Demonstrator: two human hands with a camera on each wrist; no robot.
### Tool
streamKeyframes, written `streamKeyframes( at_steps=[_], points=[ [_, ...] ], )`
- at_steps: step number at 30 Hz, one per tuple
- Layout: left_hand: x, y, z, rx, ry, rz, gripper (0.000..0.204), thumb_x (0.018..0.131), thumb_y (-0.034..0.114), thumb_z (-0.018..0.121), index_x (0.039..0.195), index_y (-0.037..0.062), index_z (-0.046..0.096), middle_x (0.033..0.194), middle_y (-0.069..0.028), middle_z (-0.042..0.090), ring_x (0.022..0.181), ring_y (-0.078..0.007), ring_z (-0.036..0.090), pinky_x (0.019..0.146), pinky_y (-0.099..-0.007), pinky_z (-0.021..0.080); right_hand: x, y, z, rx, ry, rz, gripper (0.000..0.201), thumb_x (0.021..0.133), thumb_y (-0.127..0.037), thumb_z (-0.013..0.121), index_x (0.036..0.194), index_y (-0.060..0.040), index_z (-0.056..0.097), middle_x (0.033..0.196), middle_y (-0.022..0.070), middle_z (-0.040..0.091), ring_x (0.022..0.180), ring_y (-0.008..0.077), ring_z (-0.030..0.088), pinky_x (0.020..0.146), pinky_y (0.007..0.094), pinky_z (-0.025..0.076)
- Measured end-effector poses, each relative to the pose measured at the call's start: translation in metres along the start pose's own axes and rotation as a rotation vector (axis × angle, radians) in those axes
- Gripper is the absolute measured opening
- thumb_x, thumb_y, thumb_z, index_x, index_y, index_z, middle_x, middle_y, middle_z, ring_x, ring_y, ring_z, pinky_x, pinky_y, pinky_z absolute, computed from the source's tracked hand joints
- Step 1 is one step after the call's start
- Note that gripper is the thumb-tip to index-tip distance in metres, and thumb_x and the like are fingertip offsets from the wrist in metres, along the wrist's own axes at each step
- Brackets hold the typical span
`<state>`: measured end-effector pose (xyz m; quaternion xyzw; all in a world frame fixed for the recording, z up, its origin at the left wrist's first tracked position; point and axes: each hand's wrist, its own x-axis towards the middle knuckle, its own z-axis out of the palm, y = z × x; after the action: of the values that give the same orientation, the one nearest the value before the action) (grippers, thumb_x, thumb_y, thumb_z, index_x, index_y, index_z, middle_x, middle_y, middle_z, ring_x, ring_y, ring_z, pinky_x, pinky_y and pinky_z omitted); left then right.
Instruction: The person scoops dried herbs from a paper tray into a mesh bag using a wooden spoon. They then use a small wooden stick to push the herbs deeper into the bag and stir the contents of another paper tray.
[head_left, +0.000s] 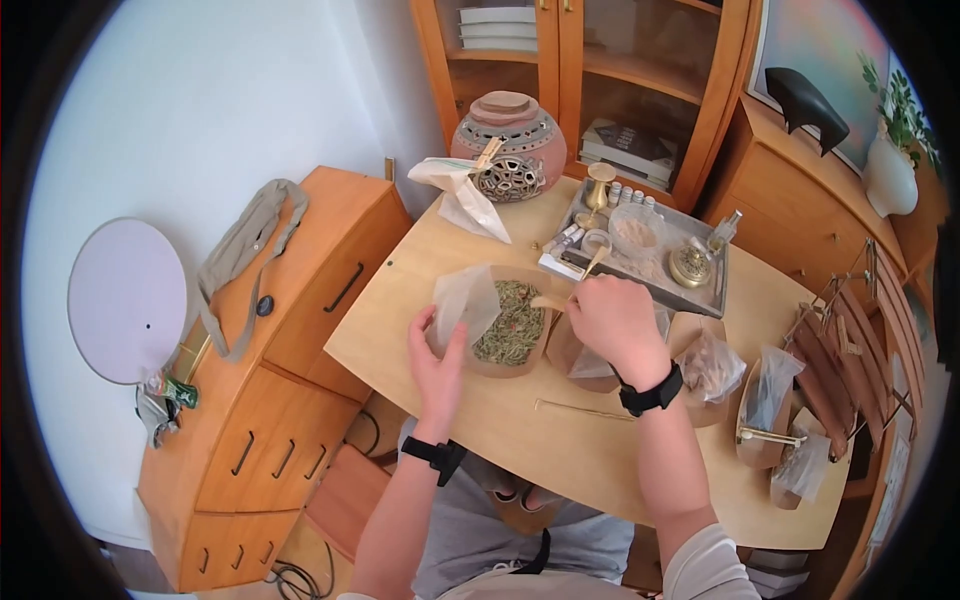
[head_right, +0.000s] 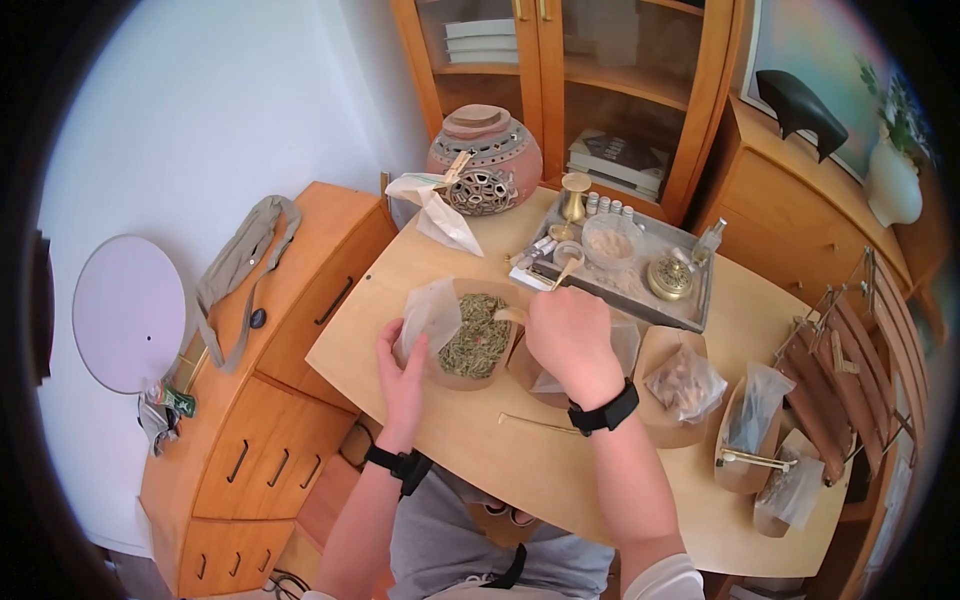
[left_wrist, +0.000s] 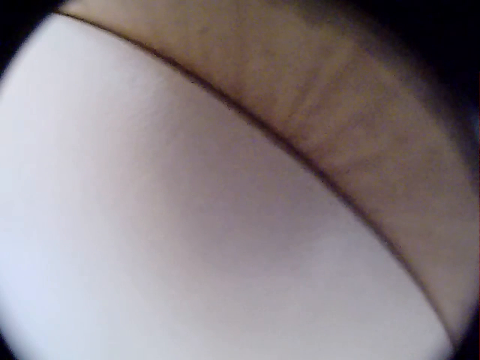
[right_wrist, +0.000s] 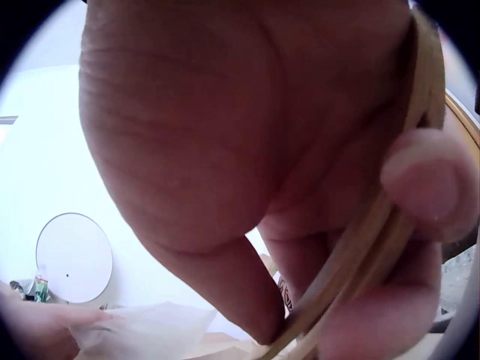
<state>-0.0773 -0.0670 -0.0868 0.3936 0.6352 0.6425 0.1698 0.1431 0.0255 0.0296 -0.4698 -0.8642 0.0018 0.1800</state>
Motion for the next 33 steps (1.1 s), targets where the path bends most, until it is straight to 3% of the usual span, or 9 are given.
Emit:
streamKeyframes(
  at_steps=[5, 7, 10, 19, 25, 28, 33],
  points=[
    [-0.001, 0.001, -0.003, 0.026, -0.003, 0.008, 0.053, 0.097, 0.022, 0.074, 0.14, -0.0013, 0.052, 0.138, -0.0178, 0.055, 0.132, -0.0287, 0.051, 0.113, -0.0401, 0.039, -0.003, -0.016, 0.014, -0.061, -0.138, 0.056, 0.013, 0.081, -0.009, 0.066, 0.078, -0.0052, 0.078, 0.08, 0.0175, 0.075, 0.078, 0.0322, 0.077, 0.066, 0.0428, 0.059],
    [0.0, 0.002, -0.004, 0.04, -0.054, -0.013, 0.051, 0.102, 0.018, 0.068, 0.144, -0.0012, 0.047, 0.142, -0.0152, 0.052, 0.135, -0.0249, 0.048, 0.116, -0.0373, 0.037, -0.003, -0.017, 0.024, -0.038, -0.208, -0.007, 0.024, 0.09, -0.023, 0.067, 0.077, -0.0045, 0.077, 0.074, 0.019, 0.072, 0.071, 0.0368, 0.074, 0.065, 0.0463, 0.058],
    [-0.001, 0.0, -0.002, 0.0, -0.012, 0.011, 0.053, 0.098, 0.021, 0.072, 0.141, -0.0014, 0.051, 0.139, -0.0183, 0.055, 0.132, -0.0286, 0.051, 0.113, -0.0397, 0.039, -0.003, -0.025, 0.027, -0.023, -0.171, -0.026, 0.026, 0.09, -0.025, 0.069, 0.076, -0.0046, 0.077, 0.073, 0.0178, 0.072, 0.071, 0.0367, 0.074, 0.064, 0.0458, 0.058],
    [-0.001, -0.003, -0.001, -0.03, -0.017, -0.008, 0.051, 0.098, 0.02, 0.072, 0.14, -0.0017, 0.052, 0.138, -0.0178, 0.055, 0.131, -0.028, 0.051, 0.113, -0.0395, 0.04, 0.0, -0.017, 0.03, -0.016, -0.137, -0.071, 0.03, 0.093, -0.03, 0.07, 0.079, -0.0044, 0.076, 0.077, 0.0177, 0.073, 0.074, 0.0367, 0.074, 0.065, 0.0462, 0.058],
    [-0.001, -0.007, -0.002, 0.018, -0.013, 0.022, 0.05, 0.097, 0.019, 0.072, 0.139, -0.0012, 0.053, 0.137, -0.0178, 0.056, 0.13, -0.0287, 0.052, 0.113, -0.0401, 0.039, 0.003, -0.011, -0.014, 0.125, -0.088, -0.033, 0.027, 0.094, -0.031, 0.069, 0.086, -0.0067, 0.077, 0.08, 0.0158, 0.073, 0.08, 0.0357, 0.073, 0.067, 0.0468, 0.057],
    [0.0, -0.01, -0.002, 0.036, -0.025, 0.048, 0.05, 0.097, 0.019, 0.072, 0.139, -0.0011, 0.053, 0.137, -0.0182, 0.056, 0.13, -0.0291, 0.052, 0.113, -0.0403, 0.039, 0.002, -0.021, -0.013, 0.209, 0.018, -0.096, 0.025, 0.094, -0.031, 0.069, 0.088, -0.0084, 0.078, 0.079, 0.014, 0.073, 0.078, 0.0355, 0.072, 0.067, 0.0467, 0.057],
    [-0.001, -0.002, -0.002, 0.006, -0.05, 0.026, 0.049, 0.098, 0.018, 0.071, 0.14, -0.0017, 0.053, 0.138, -0.0181, 0.056, 0.132, -0.0287, 0.051, 0.114, -0.0401, 0.039, 0.001, -0.043, 0.013, 0.141, -0.008, -0.098, 0.024, 0.094, -0.03, 0.07, 0.089, -0.0078, 0.078, 0.078, 0.0144, 0.073, 0.074, 0.0353, 0.072, 0.066, 0.0451, 0.058]
  ],
)
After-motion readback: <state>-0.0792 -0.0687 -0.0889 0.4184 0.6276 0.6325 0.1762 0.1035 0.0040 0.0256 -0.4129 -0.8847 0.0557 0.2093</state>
